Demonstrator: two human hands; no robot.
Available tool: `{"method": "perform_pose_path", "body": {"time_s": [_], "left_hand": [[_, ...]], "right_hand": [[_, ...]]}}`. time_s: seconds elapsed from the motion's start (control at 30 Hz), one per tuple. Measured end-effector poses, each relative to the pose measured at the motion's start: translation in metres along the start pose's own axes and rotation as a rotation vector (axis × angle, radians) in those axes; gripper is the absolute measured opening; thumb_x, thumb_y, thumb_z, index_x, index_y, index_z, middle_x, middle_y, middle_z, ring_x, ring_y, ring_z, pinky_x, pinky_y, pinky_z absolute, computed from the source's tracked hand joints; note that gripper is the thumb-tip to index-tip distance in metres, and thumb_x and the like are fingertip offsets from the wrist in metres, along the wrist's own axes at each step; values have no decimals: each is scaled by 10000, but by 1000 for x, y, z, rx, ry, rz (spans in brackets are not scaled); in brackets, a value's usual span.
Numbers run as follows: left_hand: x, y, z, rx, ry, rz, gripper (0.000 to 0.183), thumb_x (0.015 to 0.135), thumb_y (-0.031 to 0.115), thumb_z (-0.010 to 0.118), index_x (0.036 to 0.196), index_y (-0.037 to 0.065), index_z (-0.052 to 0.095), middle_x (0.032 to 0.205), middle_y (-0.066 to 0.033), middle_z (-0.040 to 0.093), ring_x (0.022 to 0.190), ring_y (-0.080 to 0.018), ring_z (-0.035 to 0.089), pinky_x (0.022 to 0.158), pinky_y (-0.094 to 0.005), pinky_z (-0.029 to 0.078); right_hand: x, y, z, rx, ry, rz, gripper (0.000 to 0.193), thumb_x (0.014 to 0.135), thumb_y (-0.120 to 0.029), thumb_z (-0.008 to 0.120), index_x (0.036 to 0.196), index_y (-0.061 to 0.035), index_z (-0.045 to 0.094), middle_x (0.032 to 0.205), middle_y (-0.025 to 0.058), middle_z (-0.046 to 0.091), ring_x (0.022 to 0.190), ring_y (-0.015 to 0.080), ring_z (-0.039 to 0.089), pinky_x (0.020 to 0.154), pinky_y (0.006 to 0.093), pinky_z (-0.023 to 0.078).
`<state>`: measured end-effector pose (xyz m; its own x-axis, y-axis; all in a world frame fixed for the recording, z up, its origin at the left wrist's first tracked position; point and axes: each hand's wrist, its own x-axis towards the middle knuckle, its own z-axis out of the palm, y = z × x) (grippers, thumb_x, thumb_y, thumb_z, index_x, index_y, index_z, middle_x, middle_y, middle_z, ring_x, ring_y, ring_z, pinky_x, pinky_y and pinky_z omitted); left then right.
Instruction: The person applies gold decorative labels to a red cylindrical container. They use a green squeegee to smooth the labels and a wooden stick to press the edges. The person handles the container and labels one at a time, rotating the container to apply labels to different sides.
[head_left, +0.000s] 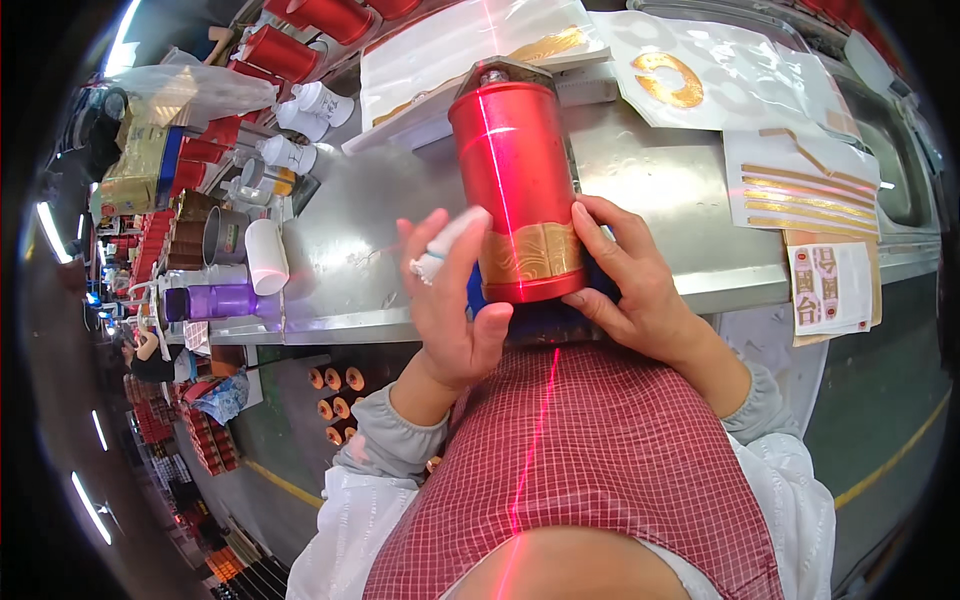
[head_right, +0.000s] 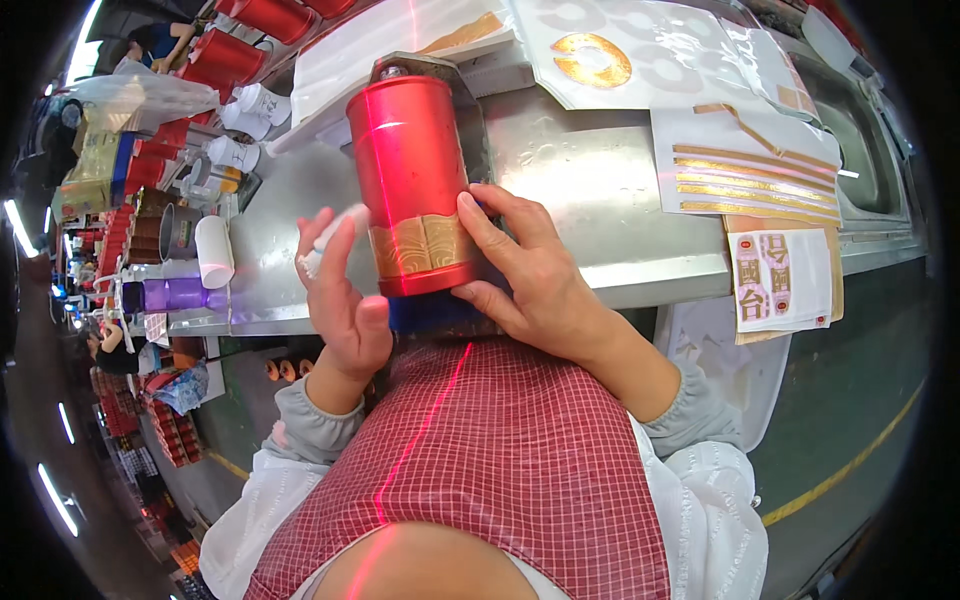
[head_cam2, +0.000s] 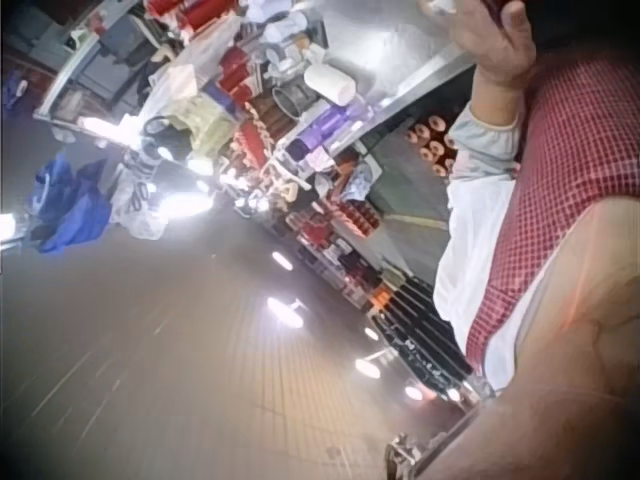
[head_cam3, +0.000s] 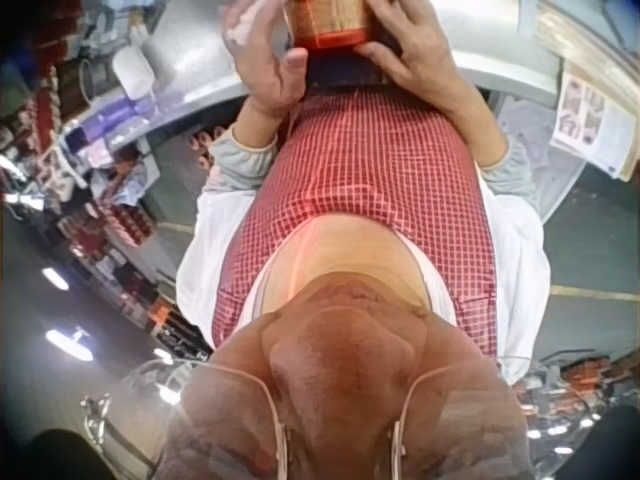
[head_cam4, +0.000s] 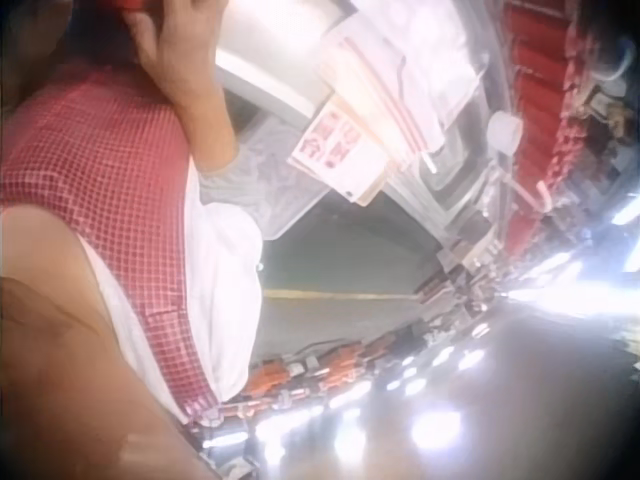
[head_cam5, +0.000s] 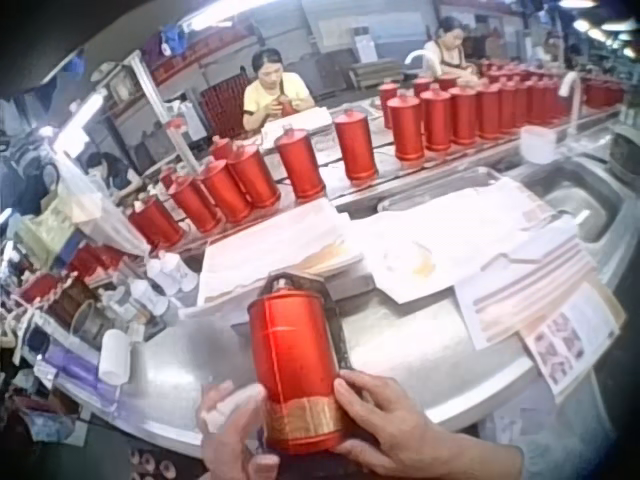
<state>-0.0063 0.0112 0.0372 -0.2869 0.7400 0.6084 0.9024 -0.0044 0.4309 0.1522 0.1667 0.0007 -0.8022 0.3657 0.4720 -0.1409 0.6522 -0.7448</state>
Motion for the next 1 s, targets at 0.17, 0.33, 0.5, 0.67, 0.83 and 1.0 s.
{"method": "perform_pose_path", "body": {"time_s": [0.17,0.33,0.5,0.67,0.83,1.0], "left_hand": [[-10,-2,11,185,-95,70,681,931,557,487,1290,-16,567,1385,-236,490,1280,-421,419,1139,-571,129],[-3,1,7,241,-161,120,672,902,548,540,1293,3,570,1393,-248,474,1274,-442,428,1130,-596,131],[5,8,10,268,-189,169,658,891,534,565,1294,14,569,1406,-244,457,1278,-444,431,1131,-596,131],[6,-4,6,-158,-45,15,530,912,433,595,1255,30,589,1302,-191,565,1262,-385,468,1130,-612,137],[-6,4,11,130,-90,267,359,849,285,669,1167,119,655,1146,-51,648,1189,-268,522,1142,-615,156],[-5,10,21,86,-75,314,345,793,150,689,1137,177,679,1099,-12,669,1174,-231,524,1150,-596,174]], "right_hand": [[0,0,0,-1,-3,-6,745,754,-144,752,1404,16,423,1389,232,413,1234,398,446,1040,442,393],[0,0,1,2,0,-4,747,754,-136,750,1406,18,420,1393,234,409,1238,396,443,1044,444,389],[0,1,2,3,2,-4,749,755,-133,747,1411,11,416,1397,230,406,1240,392,442,1046,444,387],[-1,1,1,8,-2,4,754,750,-132,747,1418,-8,418,1401,219,408,1241,385,443,1044,441,390],[-1,3,2,12,8,-7,765,738,-139,758,1416,-13,425,1399,215,410,1232,384,451,1040,440,395],[-1,5,-1,4,-27,-19,756,740,-119,755,1413,-15,427,1410,223,409,1255,395,444,1039,441,397]]}}
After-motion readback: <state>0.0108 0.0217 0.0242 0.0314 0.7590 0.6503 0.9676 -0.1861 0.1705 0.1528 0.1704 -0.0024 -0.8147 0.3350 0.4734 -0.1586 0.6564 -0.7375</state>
